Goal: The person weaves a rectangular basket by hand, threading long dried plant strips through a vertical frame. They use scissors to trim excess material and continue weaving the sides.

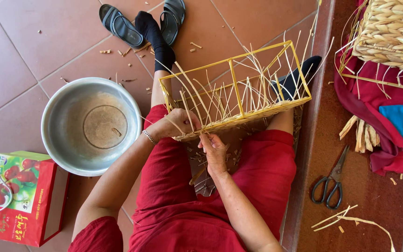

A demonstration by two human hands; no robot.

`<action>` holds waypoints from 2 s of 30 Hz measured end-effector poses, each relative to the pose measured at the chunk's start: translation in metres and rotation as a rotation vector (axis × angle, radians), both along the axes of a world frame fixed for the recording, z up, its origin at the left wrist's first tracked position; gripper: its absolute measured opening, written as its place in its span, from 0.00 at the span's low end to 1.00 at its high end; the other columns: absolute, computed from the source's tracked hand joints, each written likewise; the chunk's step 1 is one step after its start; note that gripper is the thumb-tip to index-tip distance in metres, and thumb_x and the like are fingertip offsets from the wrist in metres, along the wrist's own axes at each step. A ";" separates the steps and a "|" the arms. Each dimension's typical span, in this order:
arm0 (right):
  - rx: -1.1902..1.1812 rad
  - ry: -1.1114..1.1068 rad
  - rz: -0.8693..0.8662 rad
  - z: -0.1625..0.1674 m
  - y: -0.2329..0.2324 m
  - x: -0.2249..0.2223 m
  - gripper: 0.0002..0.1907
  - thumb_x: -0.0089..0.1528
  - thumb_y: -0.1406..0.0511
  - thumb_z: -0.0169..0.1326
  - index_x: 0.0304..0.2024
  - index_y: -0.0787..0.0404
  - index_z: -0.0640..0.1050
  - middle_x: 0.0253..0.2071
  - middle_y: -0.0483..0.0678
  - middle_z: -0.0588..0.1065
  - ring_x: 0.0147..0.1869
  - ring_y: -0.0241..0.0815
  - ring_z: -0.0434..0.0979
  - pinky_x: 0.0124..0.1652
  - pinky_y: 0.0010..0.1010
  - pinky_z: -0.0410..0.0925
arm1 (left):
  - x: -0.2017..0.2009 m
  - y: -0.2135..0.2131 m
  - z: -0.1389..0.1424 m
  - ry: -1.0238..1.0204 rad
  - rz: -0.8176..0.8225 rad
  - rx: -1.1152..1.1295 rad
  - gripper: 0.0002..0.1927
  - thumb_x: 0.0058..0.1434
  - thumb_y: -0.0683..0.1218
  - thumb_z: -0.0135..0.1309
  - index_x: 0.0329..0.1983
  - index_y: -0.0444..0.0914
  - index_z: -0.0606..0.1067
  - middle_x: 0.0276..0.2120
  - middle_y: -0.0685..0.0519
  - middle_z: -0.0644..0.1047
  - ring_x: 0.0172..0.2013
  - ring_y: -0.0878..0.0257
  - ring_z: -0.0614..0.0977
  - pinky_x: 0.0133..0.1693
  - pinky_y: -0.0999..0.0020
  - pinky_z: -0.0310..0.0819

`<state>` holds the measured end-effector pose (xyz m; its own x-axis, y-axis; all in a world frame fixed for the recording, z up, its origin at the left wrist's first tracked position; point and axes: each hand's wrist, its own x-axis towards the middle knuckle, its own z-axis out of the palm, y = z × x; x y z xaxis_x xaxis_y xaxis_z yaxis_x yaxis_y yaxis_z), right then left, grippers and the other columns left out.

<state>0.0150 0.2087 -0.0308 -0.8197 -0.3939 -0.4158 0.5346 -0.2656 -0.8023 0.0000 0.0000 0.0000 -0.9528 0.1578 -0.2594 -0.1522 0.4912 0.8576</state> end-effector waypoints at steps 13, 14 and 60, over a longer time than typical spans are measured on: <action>0.180 0.140 -0.069 0.024 0.006 0.034 0.09 0.67 0.60 0.59 0.38 0.59 0.78 0.30 0.41 0.78 0.32 0.27 0.70 0.32 0.20 0.62 | 0.002 0.023 0.021 -0.085 -0.225 -0.035 0.08 0.52 0.43 0.63 0.36 0.43 0.85 0.30 0.55 0.84 0.33 0.65 0.85 0.38 0.70 0.81; 0.195 0.132 -0.075 0.023 0.006 0.035 0.09 0.67 0.60 0.59 0.38 0.60 0.78 0.30 0.41 0.78 0.32 0.27 0.71 0.32 0.20 0.62 | 0.003 0.025 0.020 -0.086 -0.234 -0.042 0.07 0.53 0.43 0.63 0.36 0.43 0.85 0.30 0.55 0.85 0.33 0.66 0.86 0.38 0.71 0.81; -0.954 0.538 0.022 0.178 0.369 0.057 0.20 0.74 0.62 0.42 0.66 0.64 0.70 0.47 0.60 0.74 0.38 0.52 0.75 0.33 0.49 0.69 | 0.056 0.070 0.033 -0.095 0.076 0.364 0.06 0.56 0.39 0.64 0.36 0.37 0.79 0.27 0.58 0.80 0.30 0.72 0.79 0.32 0.73 0.75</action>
<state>0.0716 0.5775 0.1469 -0.7916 -0.3800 0.4785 0.1878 -0.8965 -0.4011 0.0558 0.0698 0.0333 -0.9397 0.1854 -0.2874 -0.2639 0.1415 0.9541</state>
